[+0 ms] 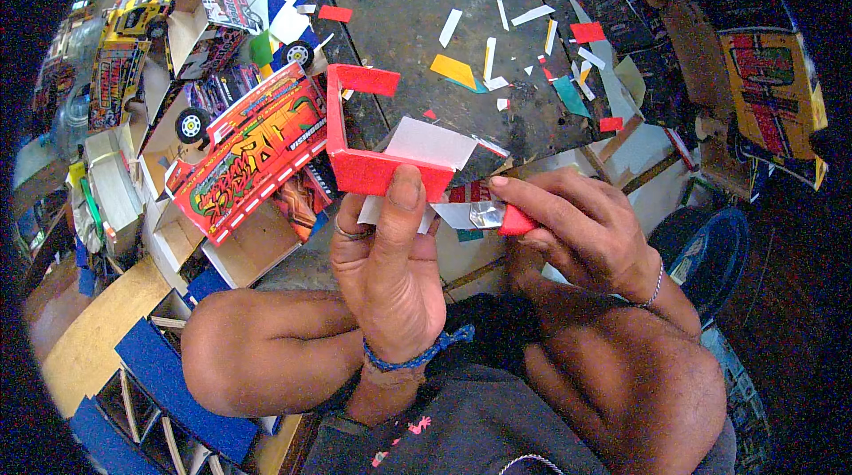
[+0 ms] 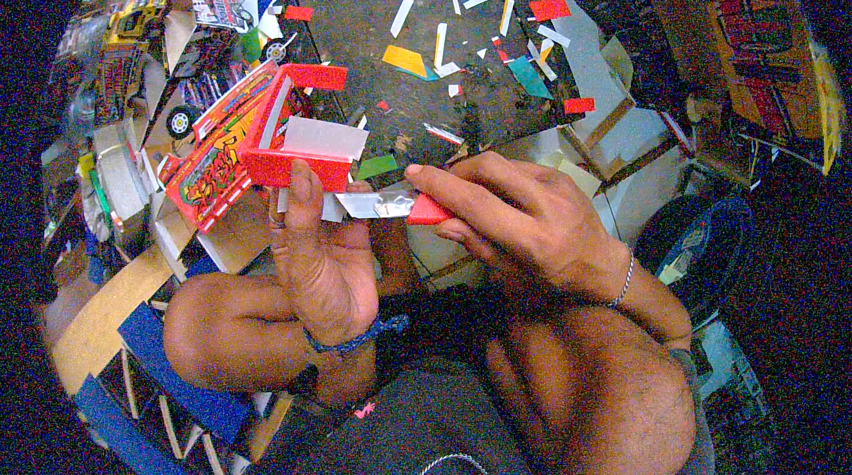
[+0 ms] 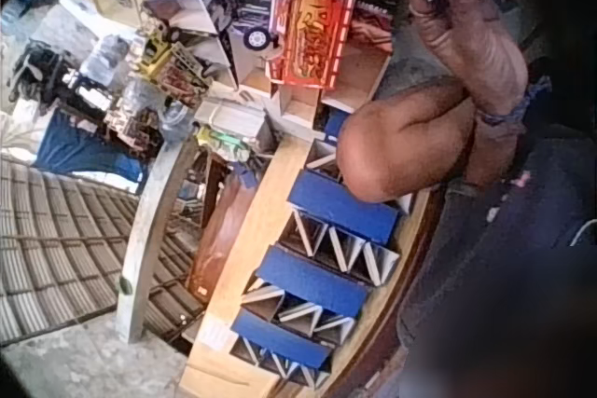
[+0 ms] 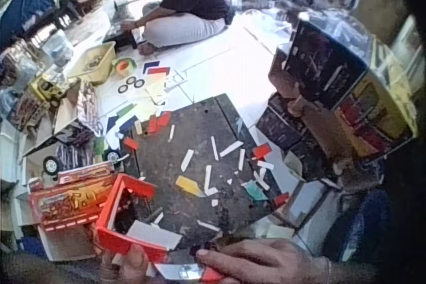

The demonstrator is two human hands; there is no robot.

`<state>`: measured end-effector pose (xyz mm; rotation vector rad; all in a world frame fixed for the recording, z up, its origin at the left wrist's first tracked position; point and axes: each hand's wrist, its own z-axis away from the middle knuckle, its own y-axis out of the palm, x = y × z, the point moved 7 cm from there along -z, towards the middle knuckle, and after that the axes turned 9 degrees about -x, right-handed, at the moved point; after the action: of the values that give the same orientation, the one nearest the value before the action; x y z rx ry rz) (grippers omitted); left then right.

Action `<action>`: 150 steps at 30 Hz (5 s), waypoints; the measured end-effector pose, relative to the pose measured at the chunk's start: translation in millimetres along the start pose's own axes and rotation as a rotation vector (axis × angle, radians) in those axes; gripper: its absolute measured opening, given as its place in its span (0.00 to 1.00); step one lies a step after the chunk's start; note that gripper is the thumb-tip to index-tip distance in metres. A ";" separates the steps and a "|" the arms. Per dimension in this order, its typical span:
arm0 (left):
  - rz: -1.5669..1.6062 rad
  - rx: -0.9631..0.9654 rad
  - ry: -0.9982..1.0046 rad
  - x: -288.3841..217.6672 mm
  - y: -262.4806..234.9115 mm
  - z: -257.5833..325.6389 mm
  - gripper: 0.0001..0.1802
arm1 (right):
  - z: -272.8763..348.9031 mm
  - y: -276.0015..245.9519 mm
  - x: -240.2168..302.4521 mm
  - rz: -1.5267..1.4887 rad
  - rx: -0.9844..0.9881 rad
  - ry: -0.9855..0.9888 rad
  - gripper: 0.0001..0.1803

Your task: The person assembles a red cardboard frame by folding, cutting, and trimming the edges. They use scissors and a utility knife to shape the piece and attach a white strip to the interior.

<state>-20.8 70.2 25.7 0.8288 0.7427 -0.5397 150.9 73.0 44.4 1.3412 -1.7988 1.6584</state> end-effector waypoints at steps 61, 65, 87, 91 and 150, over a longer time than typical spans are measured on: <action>-0.016 0.033 -0.079 3.0 -1.1 -1.8 0.14 | 3.0 2.7 -1.6 -0.149 0.032 0.039 0.24; -0.036 0.033 -0.084 4.0 -1.8 -2.9 0.13 | 4.0 3.8 -2.5 -0.123 0.051 0.015 0.25; 0.009 0.099 -0.187 10.7 -6.0 -1.3 0.19 | 9.7 6.3 -11.5 -0.079 0.077 0.033 0.24; -0.034 0.021 -0.189 9.0 -12.3 -5.1 0.20 | 14.6 -0.3 -16.7 -0.116 0.059 0.097 0.25; -0.718 0.186 0.620 6.8 -3.5 5.2 0.14 | -2.8 19.3 -19.5 -1.018 0.019 0.695 0.16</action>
<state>-16.9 63.0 21.3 0.9019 1.6053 -1.0188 144.0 80.8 18.8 1.1475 -0.5281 1.2713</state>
